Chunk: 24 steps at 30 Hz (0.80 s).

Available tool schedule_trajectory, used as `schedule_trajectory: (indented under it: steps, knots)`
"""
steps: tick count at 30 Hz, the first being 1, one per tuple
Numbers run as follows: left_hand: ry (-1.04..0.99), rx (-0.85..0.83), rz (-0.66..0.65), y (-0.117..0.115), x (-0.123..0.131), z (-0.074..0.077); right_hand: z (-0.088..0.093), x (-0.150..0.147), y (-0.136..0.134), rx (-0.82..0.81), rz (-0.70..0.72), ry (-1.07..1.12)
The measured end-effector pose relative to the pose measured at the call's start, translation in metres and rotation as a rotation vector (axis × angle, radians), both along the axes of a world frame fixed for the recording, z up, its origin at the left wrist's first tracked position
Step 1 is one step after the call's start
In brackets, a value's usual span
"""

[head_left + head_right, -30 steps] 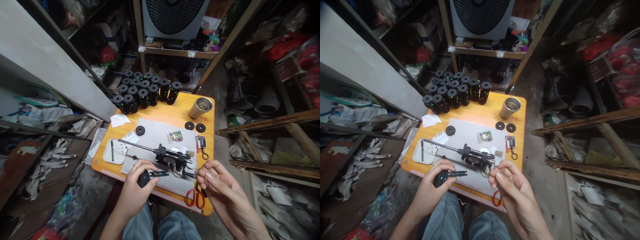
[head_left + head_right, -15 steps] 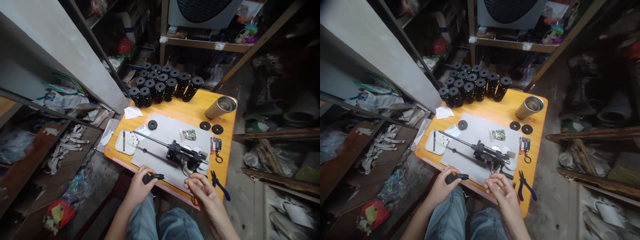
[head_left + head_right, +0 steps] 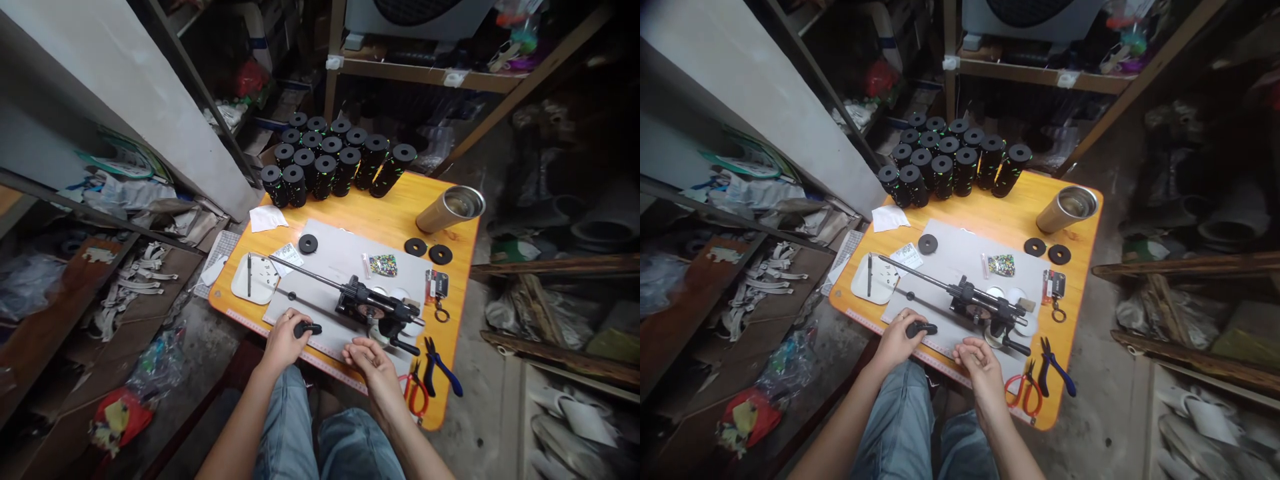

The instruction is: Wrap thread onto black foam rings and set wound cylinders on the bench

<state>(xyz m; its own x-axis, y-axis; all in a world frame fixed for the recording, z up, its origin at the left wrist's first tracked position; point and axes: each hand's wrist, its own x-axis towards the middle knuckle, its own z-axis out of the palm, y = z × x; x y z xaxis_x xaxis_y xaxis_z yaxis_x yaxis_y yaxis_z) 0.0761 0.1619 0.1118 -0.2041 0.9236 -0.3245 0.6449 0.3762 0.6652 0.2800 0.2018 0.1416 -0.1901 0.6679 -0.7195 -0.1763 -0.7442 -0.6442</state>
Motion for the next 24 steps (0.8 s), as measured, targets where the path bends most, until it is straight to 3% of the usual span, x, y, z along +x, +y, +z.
schedule_trajectory:
  steps: [11,24]
  knots:
    - [0.000,0.039,-0.100,-0.004,0.001,-0.001,-0.022,0.026,-0.002,0.071,0.078,-0.004]
    - [-0.071,0.063,-0.105,-0.007,-0.003,-0.009,-0.008,0.027,0.003,0.106,0.138,-0.073]
